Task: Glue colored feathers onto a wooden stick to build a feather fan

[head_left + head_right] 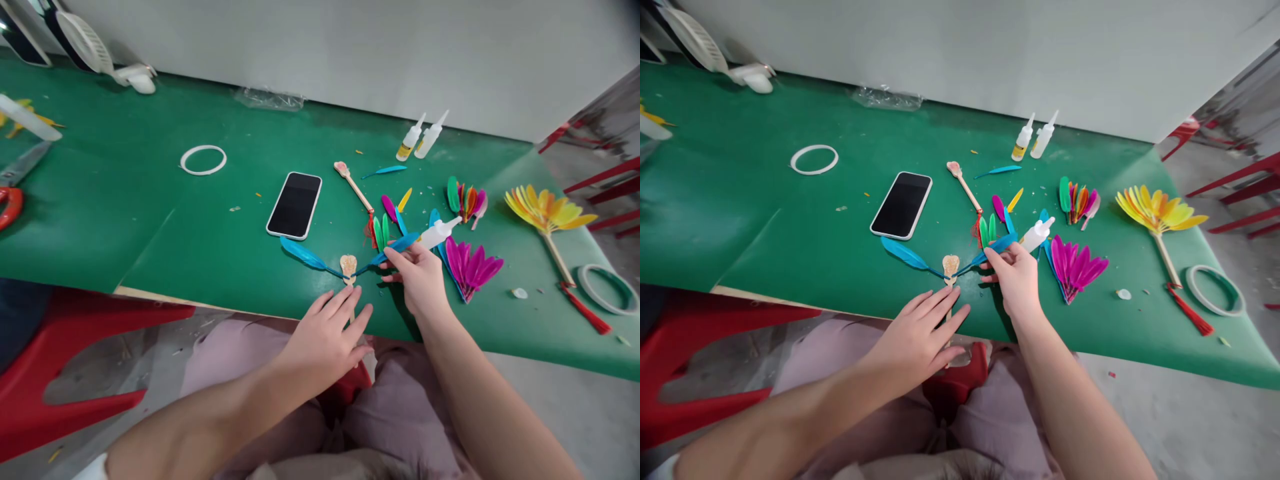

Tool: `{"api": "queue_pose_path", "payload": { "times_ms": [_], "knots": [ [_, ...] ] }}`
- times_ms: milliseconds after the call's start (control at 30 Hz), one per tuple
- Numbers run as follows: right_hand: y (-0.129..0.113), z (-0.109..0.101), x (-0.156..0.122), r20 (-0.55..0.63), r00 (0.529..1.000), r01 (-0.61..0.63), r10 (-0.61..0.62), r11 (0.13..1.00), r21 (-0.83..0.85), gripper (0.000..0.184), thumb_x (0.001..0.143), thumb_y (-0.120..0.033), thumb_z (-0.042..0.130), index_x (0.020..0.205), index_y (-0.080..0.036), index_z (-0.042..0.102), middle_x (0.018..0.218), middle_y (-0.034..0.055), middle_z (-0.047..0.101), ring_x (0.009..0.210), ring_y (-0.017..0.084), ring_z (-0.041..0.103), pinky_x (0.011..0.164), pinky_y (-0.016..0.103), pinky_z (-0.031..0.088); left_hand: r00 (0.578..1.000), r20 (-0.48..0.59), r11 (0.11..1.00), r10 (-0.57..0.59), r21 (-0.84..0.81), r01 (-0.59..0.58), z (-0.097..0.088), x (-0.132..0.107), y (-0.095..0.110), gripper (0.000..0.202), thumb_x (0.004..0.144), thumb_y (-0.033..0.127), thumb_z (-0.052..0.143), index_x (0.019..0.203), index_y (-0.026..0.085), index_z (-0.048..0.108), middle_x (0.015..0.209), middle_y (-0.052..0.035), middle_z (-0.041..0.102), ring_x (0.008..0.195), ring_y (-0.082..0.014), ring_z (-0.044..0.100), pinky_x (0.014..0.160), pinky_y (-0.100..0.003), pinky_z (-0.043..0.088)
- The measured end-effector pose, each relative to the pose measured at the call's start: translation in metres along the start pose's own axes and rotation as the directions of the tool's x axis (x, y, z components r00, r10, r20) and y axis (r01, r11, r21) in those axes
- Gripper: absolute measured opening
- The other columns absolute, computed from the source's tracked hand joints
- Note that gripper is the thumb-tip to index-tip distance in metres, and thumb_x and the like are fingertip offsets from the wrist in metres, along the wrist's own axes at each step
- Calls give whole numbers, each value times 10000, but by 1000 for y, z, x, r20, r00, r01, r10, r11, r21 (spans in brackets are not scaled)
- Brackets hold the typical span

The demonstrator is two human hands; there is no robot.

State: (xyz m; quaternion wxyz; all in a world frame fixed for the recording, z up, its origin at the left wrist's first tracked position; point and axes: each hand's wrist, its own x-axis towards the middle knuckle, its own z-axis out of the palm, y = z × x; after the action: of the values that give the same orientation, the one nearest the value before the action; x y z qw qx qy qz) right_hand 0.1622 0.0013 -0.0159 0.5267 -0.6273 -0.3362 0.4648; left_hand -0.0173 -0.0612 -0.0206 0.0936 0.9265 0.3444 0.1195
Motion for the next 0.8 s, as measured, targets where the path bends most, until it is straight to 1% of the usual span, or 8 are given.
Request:
{"api": "queue_pose_path", "payload": {
  "times_ms": [233,467,800],
  "knots": [
    [2,0,2,9,1000,7,-7,1000,-5,311,622,-327,701,865,-156,609,587,-36,572,532,108,589,417,194,513,1000,-7,1000,-5,-15,5,0,2,-2,471,870,415,414,1249,139,458,1344,-175,413,1269,-273,352,995,-423,353],
    [2,0,1,16,1000,18,-18,1000,8,275,630,-329,700,827,-164,602,577,-37,580,538,115,599,429,208,528,1000,-9,999,-2,-43,2,-1,2,-2,464,862,402,436,1235,129,469,1334,-183,421,1259,-279,364,987,-428,369],
    [3,0,1,19,1000,22,-22,1000,9,295,626,-335,704,842,-157,610,585,-32,584,538,110,593,440,209,532,1000,-13,998,-11,-58,11,-1,3,-2,459,857,399,448,1225,127,480,1329,-183,428,1255,-280,368,985,-433,375]
  ]
}}
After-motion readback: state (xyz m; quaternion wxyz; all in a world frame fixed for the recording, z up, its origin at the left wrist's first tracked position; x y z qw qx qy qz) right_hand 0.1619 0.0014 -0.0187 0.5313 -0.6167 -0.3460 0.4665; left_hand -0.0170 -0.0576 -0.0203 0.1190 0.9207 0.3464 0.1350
